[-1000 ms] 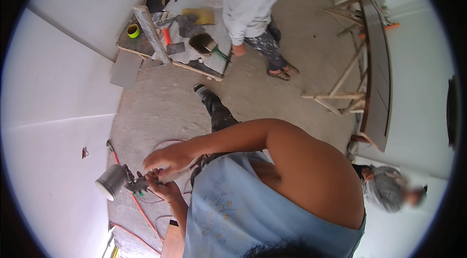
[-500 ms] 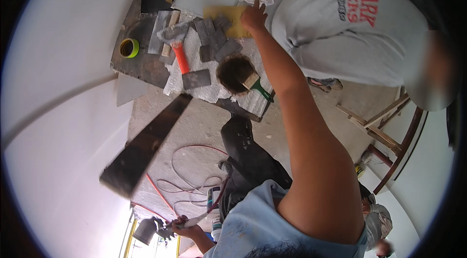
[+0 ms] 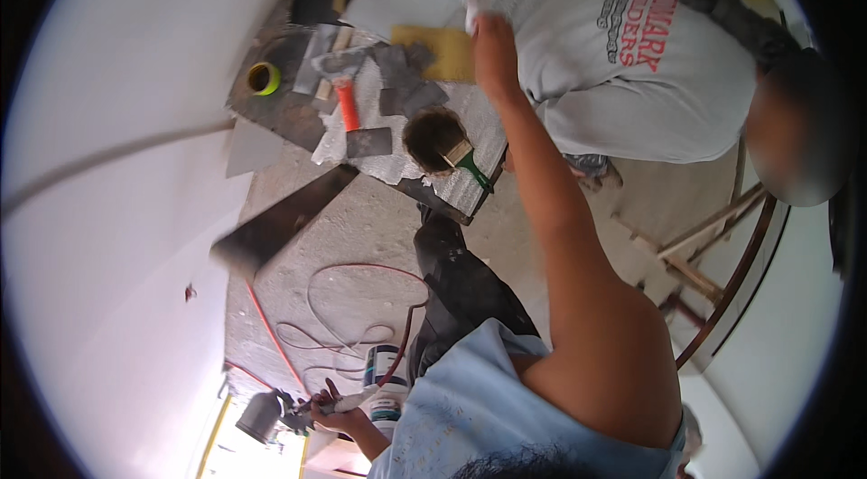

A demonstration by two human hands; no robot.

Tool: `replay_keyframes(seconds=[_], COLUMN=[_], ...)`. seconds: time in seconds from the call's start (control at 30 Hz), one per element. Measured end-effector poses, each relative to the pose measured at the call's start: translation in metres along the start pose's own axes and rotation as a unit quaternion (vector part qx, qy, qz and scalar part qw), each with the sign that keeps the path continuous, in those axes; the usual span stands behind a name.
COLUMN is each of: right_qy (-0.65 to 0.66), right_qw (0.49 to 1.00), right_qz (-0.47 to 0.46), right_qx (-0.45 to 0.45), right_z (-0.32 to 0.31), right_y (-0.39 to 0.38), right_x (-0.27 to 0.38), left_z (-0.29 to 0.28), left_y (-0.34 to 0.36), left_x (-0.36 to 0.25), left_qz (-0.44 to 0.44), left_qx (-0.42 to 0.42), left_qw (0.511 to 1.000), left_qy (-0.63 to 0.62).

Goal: The person wipes a large wooden door with a white cloth while holding a spray gun, then uses a paintbrush to apply a dark finish to the door's grooves. The person works in a workshop environment with another individual present.

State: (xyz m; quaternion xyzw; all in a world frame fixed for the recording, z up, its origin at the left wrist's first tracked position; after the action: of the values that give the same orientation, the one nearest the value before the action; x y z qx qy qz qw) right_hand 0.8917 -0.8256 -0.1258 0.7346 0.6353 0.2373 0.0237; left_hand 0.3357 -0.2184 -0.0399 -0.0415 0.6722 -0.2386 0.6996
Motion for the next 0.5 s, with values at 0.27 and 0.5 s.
replay_keyframes(seconds=[0.27, 0.5], right_qy=[0.257, 0.308], right_qw=[0.780, 0.574], right_qz=[-0.369, -0.574], right_qx=[0.436, 0.496], right_z=[-0.122, -0.296], right_y=[-0.397, -0.698], right_x=[0.285, 0.463], left_z=[-0.124, -0.259], left_y=[-0.078, -0.146], left_x=[-0.011, -0.009], left_qz=[0.017, 0.049], left_qx=[-0.005, 0.103], left_qw=[1.000, 0.993], left_qy=[-0.010, -0.003])
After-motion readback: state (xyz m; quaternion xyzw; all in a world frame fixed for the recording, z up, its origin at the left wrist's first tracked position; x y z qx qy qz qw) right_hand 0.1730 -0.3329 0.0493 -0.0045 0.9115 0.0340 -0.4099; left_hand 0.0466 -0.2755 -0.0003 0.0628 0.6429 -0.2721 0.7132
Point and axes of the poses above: each hand's wrist, its own y-axis towards the middle knuckle, its own z-axis out of the palm, x = y × z, the point moved 9 cm from there along y, towards the middle knuckle, and after that the axes turned 6 degrees about -y, right-handed, at the moved point
